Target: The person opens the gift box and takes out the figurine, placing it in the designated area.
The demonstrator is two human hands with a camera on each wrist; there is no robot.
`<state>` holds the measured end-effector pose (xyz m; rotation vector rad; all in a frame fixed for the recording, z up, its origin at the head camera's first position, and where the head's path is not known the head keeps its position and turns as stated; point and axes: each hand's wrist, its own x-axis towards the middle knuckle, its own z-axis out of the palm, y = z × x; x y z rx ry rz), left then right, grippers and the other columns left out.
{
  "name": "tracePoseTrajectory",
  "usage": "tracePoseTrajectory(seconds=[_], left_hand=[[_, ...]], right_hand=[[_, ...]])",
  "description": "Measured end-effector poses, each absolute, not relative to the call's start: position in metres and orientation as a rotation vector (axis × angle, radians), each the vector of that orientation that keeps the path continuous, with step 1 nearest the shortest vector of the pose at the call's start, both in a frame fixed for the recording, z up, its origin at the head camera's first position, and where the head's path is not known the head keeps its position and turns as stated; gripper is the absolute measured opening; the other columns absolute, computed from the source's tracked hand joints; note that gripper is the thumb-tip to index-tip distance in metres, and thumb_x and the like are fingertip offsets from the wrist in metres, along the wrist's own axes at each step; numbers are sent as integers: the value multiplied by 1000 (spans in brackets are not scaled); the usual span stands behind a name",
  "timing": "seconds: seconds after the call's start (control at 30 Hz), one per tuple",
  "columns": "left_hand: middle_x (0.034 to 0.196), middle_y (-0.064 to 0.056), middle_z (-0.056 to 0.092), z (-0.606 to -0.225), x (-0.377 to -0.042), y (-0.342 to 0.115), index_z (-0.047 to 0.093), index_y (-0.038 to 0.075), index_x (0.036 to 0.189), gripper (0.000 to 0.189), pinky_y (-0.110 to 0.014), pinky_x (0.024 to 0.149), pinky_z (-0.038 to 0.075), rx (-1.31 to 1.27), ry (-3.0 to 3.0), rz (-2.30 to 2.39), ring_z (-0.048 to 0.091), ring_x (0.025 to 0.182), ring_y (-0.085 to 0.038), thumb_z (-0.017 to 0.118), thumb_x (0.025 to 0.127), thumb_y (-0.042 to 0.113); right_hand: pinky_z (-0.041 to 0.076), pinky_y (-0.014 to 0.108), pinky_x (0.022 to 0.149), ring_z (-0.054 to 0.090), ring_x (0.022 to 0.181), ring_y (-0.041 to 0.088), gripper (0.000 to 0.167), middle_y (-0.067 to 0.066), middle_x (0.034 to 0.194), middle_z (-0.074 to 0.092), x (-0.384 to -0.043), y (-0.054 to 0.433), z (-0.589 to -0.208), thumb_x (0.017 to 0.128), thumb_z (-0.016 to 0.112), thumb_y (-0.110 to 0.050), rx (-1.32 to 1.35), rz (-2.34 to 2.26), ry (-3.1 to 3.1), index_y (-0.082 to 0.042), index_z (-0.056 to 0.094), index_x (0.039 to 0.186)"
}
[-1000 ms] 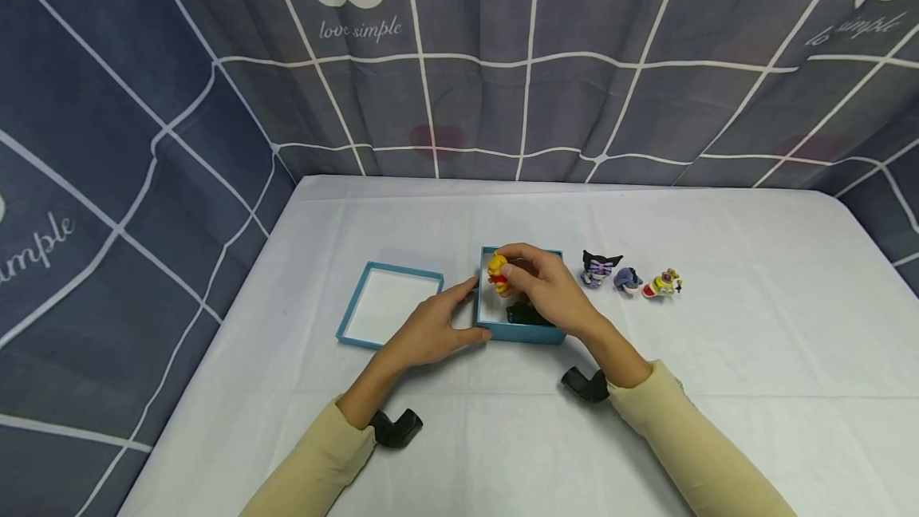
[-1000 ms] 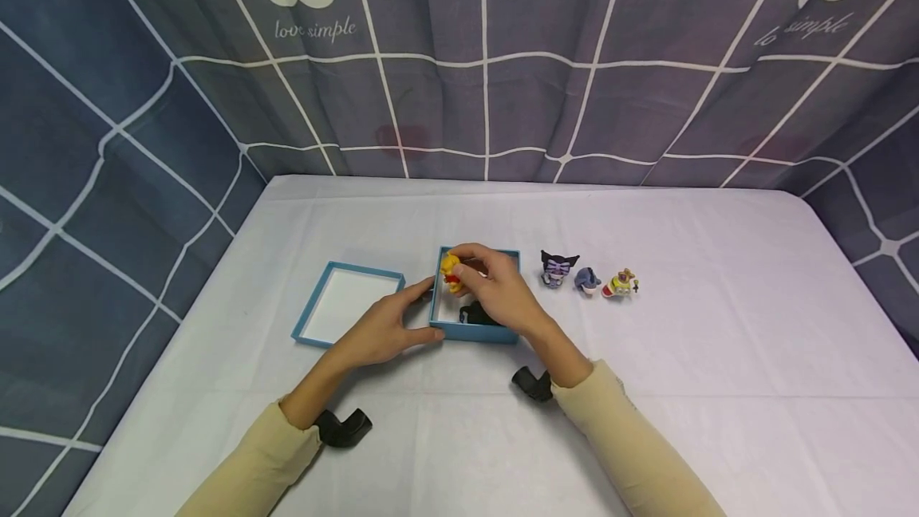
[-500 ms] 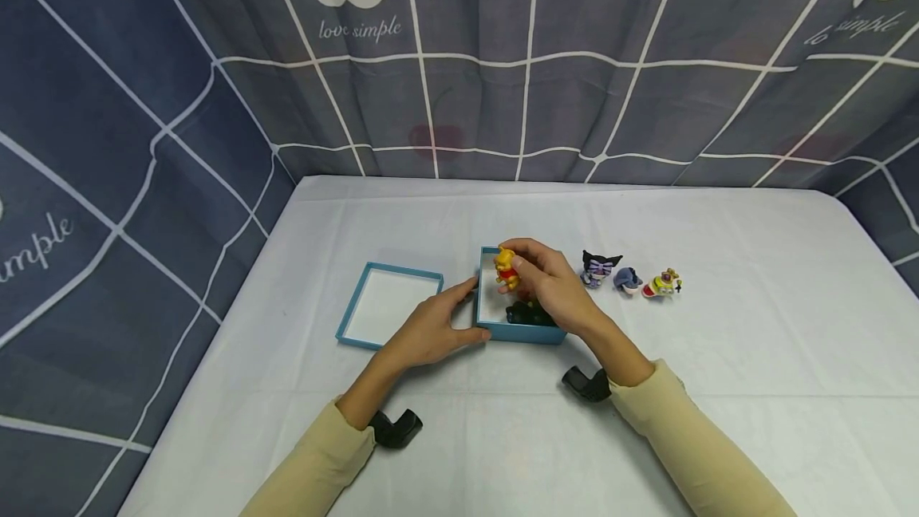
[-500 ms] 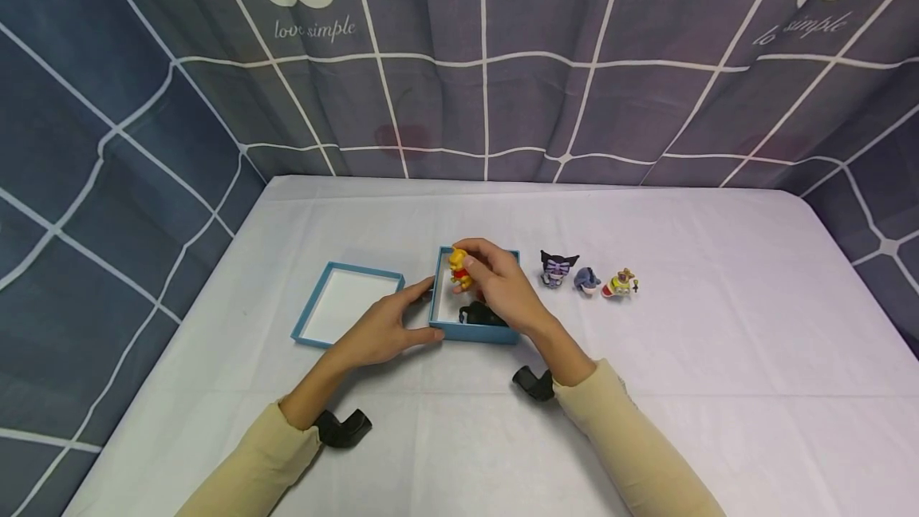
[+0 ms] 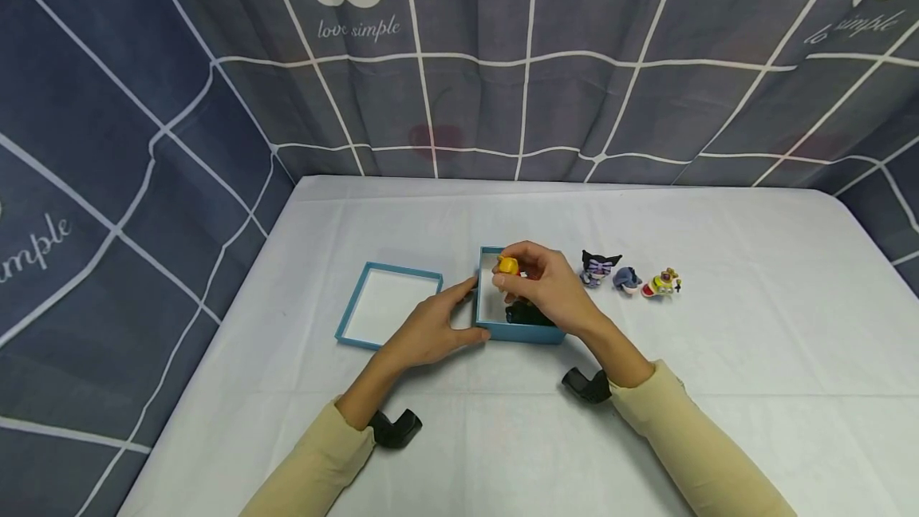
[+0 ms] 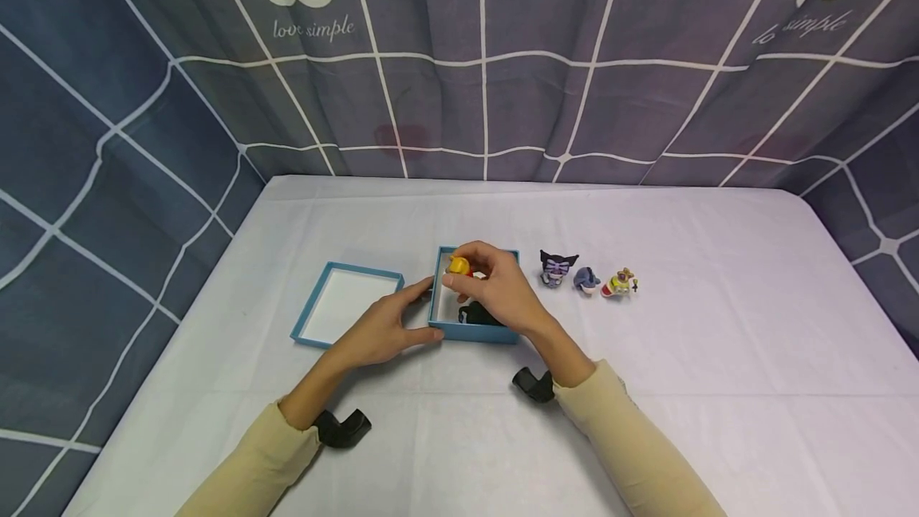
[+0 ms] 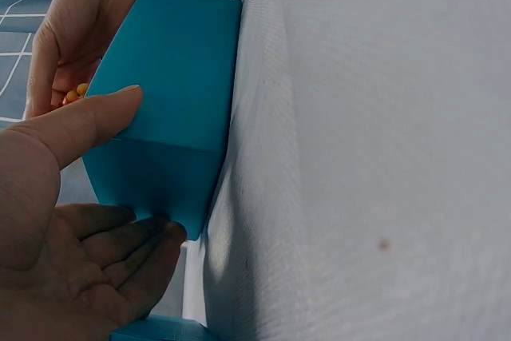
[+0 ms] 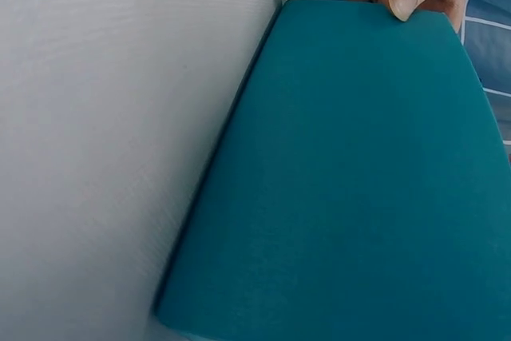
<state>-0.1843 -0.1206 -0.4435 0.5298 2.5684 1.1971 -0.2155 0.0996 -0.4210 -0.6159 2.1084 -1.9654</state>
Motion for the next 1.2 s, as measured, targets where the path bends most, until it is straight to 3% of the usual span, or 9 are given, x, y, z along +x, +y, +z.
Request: tracePoseTrajectory(seconds=[0.2, 0.43, 0.73, 0.93, 1.2], left_hand=[[154, -10, 36, -444, -184, -121, 32, 6, 154, 88, -43, 112, 33, 540, 2568, 1190, 35, 141, -25, 78, 86, 35], [154, -10, 36, -443, -183, -122, 31, 7, 155, 87, -43, 112, 32, 532, 2558, 1196, 34, 141, -24, 78, 86, 34], [155, -10, 36, -442, -184, -121, 32, 8, 155, 87, -42, 113, 32, 525, 2565, 1195, 33, 141, -24, 79, 86, 34], [154, -11, 37, -442, -184, -120, 33, 6, 154, 87, -43, 112, 32, 540, 2571, 1194, 34, 141, -25, 79, 86, 34], [154, -12, 38, -442, -184, -120, 33, 4, 153, 86, -43, 112, 33, 560, 2569, 1204, 35, 141, -25, 79, 86, 33]], right_hand=[[57, 35, 68, 62, 80, 31, 30, 17, 103, 63, -214, 99, -421, 96, 63, -5, -684, -1975, 2098, 10, 58, 121], [46, 31, 57, 51, 76, 43, 26, 27, 118, 63, -214, 98, -422, 96, 65, -7, -664, -1993, 2132, -1, 65, 121], [50, 27, 59, 65, 83, 19, 28, 25, 120, 64, -213, 99, -421, 92, 68, -1, -631, -2075, 2063, 7, 59, 117], [49, 30, 57, 57, 74, 32, 24, 27, 115, 65, -213, 100, -423, 92, 69, -4, -633, -2078, 2117, 5, 64, 115], [52, 32, 59, 59, 77, 39, 28, 22, 112, 68, -211, 100, -422, 93, 68, -7, -608, -2079, 2144, 5, 66, 118]])
